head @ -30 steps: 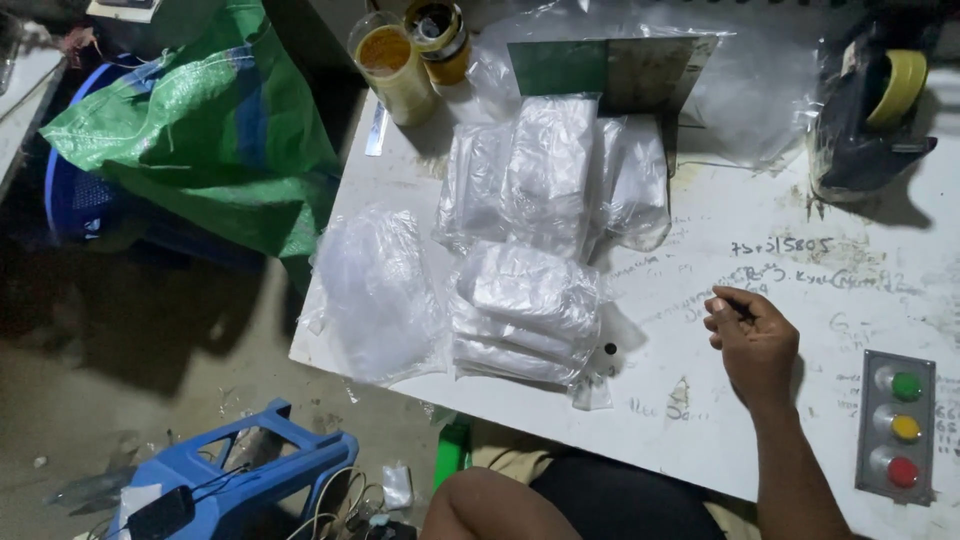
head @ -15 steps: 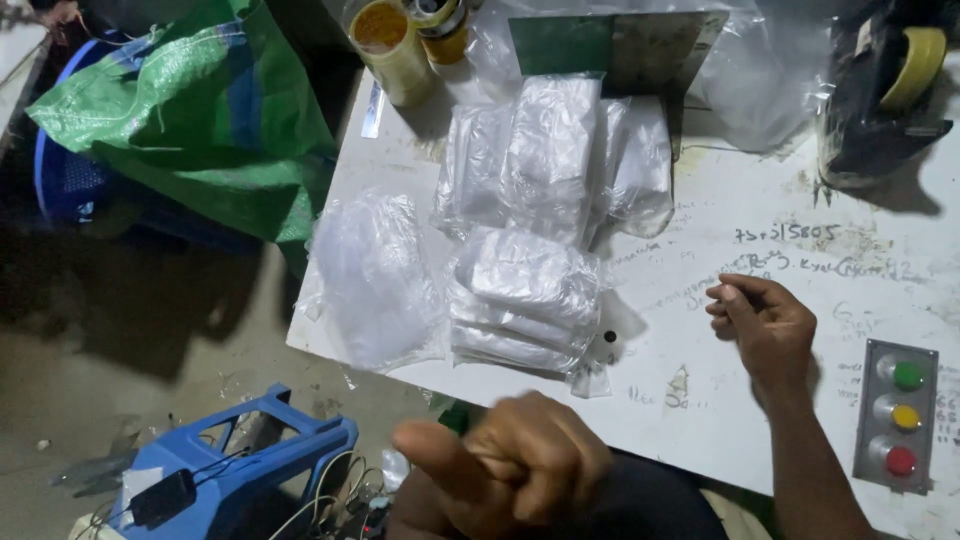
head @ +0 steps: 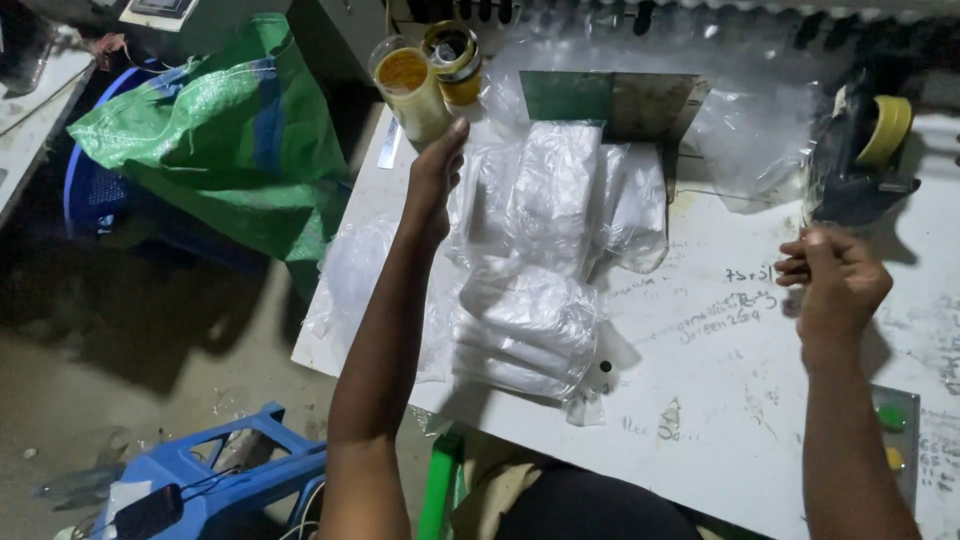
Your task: Folding and stacking plastic bags as they come off a production machine.
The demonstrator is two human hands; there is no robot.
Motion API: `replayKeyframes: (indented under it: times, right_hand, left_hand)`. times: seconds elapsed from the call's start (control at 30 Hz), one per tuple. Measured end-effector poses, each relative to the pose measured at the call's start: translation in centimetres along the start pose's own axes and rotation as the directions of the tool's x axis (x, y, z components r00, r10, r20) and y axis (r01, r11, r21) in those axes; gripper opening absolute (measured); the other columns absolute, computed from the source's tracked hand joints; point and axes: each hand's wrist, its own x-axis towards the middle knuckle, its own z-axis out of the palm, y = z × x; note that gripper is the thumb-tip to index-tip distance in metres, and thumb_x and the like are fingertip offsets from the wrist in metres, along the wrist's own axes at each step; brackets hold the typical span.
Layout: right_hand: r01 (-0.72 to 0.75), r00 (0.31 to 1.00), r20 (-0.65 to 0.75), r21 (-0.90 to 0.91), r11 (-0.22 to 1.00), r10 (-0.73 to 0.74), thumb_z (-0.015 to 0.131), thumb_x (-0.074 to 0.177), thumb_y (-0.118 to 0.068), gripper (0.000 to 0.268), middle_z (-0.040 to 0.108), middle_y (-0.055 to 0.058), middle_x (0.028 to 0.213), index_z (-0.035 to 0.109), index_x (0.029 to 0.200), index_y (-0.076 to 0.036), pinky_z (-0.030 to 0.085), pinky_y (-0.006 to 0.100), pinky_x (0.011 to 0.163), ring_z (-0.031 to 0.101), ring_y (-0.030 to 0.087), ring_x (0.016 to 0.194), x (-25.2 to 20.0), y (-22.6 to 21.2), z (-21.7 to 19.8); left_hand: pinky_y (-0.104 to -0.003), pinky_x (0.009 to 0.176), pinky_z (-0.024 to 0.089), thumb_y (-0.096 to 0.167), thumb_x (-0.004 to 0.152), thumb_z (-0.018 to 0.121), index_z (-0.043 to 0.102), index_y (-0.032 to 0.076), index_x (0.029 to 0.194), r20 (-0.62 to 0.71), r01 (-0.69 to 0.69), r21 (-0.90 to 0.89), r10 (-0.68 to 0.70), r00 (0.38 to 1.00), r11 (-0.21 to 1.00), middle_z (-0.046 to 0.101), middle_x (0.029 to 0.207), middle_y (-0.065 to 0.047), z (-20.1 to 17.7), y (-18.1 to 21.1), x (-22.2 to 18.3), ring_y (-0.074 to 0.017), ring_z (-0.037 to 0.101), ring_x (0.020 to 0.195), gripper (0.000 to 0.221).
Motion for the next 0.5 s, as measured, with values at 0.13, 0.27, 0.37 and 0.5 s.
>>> replayKeyframes:
  times: [0.13,0.27,0.37,0.5]
  right_hand:
    - [-0.068,0.995,-0.079,-0.053,0.996,0.064,0.066,0.106,-0.008,0.021,0.07,0.011,0.092,0.068,0.126,0.0,0.051,0.026,0.052,0.064,0.014,0.07,0.2,5.5,0.4]
    - [-0.066,0.997,-0.045,-0.106,0.992,0.062,0.065,0.11,-0.01,0.019,0.069,0.013,0.096,0.069,0.126,0.002,0.054,0.027,0.061,0.065,0.017,0.078,-0.5,5.1,0.6]
    - [-0.095,0.995,-0.055,-0.138,0.986,0.088,0.065,0.11,-0.012,0.022,0.071,0.014,0.099,0.07,0.127,0.001,0.056,0.03,0.064,0.067,0.019,0.083,-0.7,4.4,0.5]
    - [-0.162,0.985,-0.071,-0.112,0.98,0.155,0.065,0.107,-0.01,0.023,0.072,0.015,0.1,0.07,0.127,0.0,0.057,0.027,0.067,0.068,0.017,0.085,-0.7,3.6,0.9]
  left_hand:
    - [-0.041,0.113,0.05,0.044,0.07,0.081,0.063,0.01,0.136,-0.064,-0.221,-0.245,0.211,0.975,0.944,0.071,0.132,-0.01,1.0,-0.9,6.9,-0.0267,0.067,0.124,0.077]
    - [-0.041,0.086,0.022,0.063,0.062,0.073,0.038,0.021,0.128,-0.105,0.111,-0.242,-0.139,0.985,0.964,0.022,0.113,-0.009,2.3,-0.6,12.1,-0.026,0.02,0.102,0.086]
    - [-0.053,0.108,0.043,0.057,0.061,0.075,0.047,0.018,0.138,-0.033,0.198,-0.456,-0.239,0.97,0.868,0.047,0.139,-0.017,3.7,-3.0,17.9,-0.0389,0.047,0.128,0.091]
    - [-0.058,0.12,0.03,0.061,0.058,0.072,0.044,0.032,0.152,-0.089,0.316,-0.546,-0.429,0.899,0.775,0.048,0.16,-0.009,6.5,-1.4,18.7,-0.0345,0.044,0.146,0.103]
